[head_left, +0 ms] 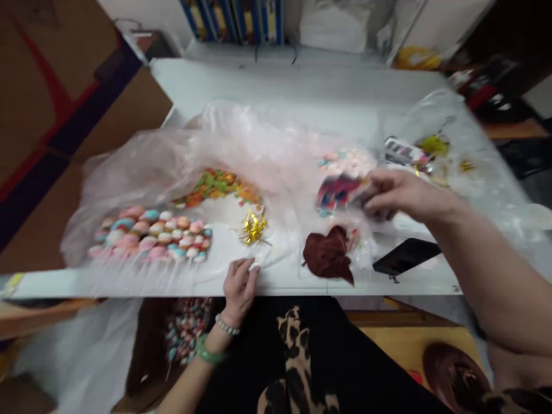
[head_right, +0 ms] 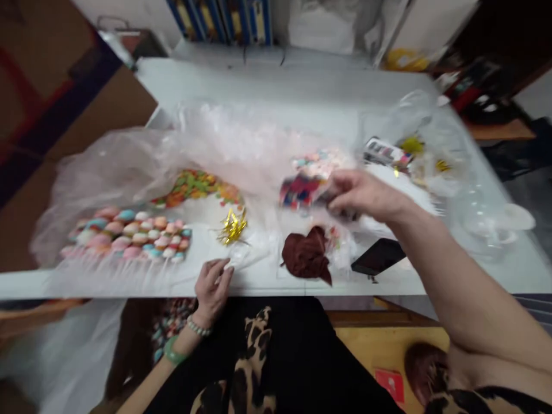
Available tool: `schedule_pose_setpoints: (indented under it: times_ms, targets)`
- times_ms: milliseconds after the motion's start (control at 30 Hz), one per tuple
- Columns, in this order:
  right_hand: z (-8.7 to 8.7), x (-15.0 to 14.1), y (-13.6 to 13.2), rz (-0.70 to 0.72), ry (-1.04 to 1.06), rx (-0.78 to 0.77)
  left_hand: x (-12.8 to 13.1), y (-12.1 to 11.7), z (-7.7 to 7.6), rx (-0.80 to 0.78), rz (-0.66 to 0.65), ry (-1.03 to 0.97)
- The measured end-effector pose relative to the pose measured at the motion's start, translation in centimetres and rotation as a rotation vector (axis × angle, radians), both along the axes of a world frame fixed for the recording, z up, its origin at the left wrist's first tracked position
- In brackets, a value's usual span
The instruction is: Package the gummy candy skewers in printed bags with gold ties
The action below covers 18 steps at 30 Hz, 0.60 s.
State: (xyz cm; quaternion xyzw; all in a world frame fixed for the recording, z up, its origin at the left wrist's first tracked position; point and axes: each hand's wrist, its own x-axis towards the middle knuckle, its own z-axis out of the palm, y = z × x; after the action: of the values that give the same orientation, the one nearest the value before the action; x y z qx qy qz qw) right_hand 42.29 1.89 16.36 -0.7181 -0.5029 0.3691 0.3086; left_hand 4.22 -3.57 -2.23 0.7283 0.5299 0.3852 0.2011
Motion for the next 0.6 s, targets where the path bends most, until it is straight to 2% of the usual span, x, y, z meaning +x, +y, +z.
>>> schedule_pose_setpoints:
  times_ms: [33,67,133,167,233,300,367,433,467,533,600]
  targets:
    - [-1.1,-2.6,-1.2,0.267,-0.153,-0.101,0.3,0.2,1.3,-0.047,0.009,-0.061]
    - [-2.4,-5.3,-2.5,0.471,-0.328,-0.143,0.6,0.3,2.6,-0.097,-0.042,-0.111]
    - [-4.8,-10.5,-4.6,0.775,-0.609,-0.185,1.1,0.2,4.9,-0.186,-0.254,-0.102]
    - [-5.9,-12.8,-5.3,0.909,-0.653,-0.173,1.3,0.1,5.6,-0.25,-0.357,-0.047]
    - [-7.4,-16.7,-6.0,1.103,-0.679,-0.159,1.4,-0.5,6.0,-0.427,-0.525,0.065]
    - [-7.9,-19.3,-5.8,1.183,-0.711,-0.141,1.1,-1.1,5.1,-0.629,-0.629,0.073]
    - [-7.6,-21.0,-5.2,1.216,-0.732,-0.1,0.5,-1.7,3.6,-0.788,-0.628,-0.077]
    - [-7.4,-21.8,-4.8,1.175,-0.725,0.017,-0.2,-2.0,2.5,-0.916,-0.514,-0.323]
    - [-7.4,-21.9,-4.7,1.097,-0.715,0.092,-0.6,-2.1,2.1,-0.974,-0.424,-0.455]
    - [-7.9,-21.9,-4.8,0.801,-0.667,0.196,-1.4,-2.1,1.9,-1.067,-0.248,-0.688]
    - [-9.0,-21.9,-5.4,0.427,-0.485,0.176,-1.9,-2.0,2.1,-1.088,-0.122,-0.846]
